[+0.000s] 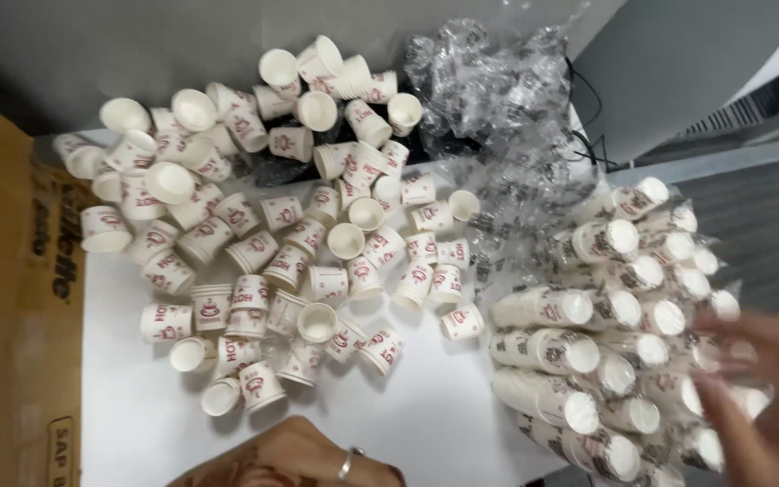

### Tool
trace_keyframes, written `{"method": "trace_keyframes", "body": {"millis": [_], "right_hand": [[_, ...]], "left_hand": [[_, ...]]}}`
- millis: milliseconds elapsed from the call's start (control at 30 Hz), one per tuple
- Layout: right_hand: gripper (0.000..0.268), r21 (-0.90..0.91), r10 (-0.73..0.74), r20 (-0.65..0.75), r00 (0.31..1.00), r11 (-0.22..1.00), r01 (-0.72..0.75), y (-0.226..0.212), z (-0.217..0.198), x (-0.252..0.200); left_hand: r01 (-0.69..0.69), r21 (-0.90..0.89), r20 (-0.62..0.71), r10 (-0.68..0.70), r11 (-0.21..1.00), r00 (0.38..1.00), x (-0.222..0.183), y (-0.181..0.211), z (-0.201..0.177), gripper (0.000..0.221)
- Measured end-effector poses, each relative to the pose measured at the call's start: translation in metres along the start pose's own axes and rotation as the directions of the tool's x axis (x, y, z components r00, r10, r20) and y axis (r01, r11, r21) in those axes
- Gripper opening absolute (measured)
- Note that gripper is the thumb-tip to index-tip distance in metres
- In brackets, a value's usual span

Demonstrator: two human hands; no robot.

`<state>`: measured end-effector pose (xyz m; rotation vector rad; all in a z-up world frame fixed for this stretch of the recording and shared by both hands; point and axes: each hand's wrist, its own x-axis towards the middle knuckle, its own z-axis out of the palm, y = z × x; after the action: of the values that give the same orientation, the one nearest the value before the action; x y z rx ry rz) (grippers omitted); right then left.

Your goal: The recorder is sorting and stacking small paper coffee cups into stacks and placing them into plastic sleeves for packaging.

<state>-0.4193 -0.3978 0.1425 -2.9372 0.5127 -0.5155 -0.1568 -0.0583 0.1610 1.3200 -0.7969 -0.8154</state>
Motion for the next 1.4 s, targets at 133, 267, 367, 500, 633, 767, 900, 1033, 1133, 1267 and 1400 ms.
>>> {"method": "trace_keyframes", "body": {"millis": [133, 267, 367, 500, 633, 767, 900, 1033, 1133, 1267, 1400], "right_hand": [[0.019, 0.326, -0.154, -0.068, 0.986, 0.930, 0.168, -0.031, 0.031, -0.071], [0.012, 0.603, -0.245, -0.147, 0.958, 0.746, 0.283, -0.155, 0.105, -0.016], [0.007, 0.771, -0.286, -0.210, 0.935, 0.539, 0.338, -0.216, 0.145, 0.047], [0.005, 0.856, -0.165, -0.243, 0.956, 0.426, 0.291, -0.220, 0.190, 0.116], [0.010, 0.836, 0.028, -0.113, 0.993, 0.543, 0.080, -0.179, 0.224, 0.176], [0.011, 0.786, 0.068, -0.194, 0.979, 0.607, 0.114, -0.141, 0.236, 0.201], [0.015, 0.667, 0.261, -0.311, 0.914, 0.745, 0.015, -0.125, 0.259, 0.226], [0.023, 0.563, 0.180, -0.388, 0.904, 0.823, 0.078, -0.139, 0.273, 0.240], [0.030, 0.439, 0.061, -0.339, 0.939, 0.893, 0.100, -0.148, 0.280, 0.253], [0.036, 0.442, 0.100, -0.322, 0.941, 0.895, 0.056, -0.164, 0.290, 0.252], [0.030, 0.414, 0.140, -0.316, 0.938, 0.910, 0.004, -0.167, 0.300, 0.249]], "left_hand": [[0.018, 0.010, -0.019, -0.018, 1.000, 1.000, 0.038, -0.031, -0.041, 0.023], [0.063, 0.012, -0.017, -0.063, 0.998, 0.998, 0.107, -0.082, -0.060, 0.023], [0.064, 0.259, -0.280, 0.011, 0.964, 0.960, 0.158, -0.102, -0.094, 0.018], [-0.003, 0.960, -0.209, 0.727, 0.278, 0.654, 0.205, -0.175, -0.184, 0.017], [0.241, 0.889, -0.439, 0.574, 0.389, 0.691, 0.200, -0.172, -0.198, 0.023], [0.023, 0.855, -0.449, 0.717, 0.518, 0.533, 0.175, -0.150, -0.164, 0.008], [-0.003, 0.325, -0.808, 0.279, 0.946, 0.518, 0.158, -0.159, -0.130, 0.012], [-0.193, 0.066, -0.853, 0.156, 0.979, 0.498, 0.152, -0.175, -0.102, 0.015], [-0.256, -0.071, -0.861, 0.071, 0.964, 0.504, 0.155, -0.179, -0.089, 0.015], [-0.262, -0.044, -0.886, 0.084, 0.964, 0.456, 0.157, -0.171, -0.072, 0.016], [-0.192, -0.090, -0.891, 0.007, 0.977, 0.454, 0.151, -0.166, -0.067, 0.015]]}}
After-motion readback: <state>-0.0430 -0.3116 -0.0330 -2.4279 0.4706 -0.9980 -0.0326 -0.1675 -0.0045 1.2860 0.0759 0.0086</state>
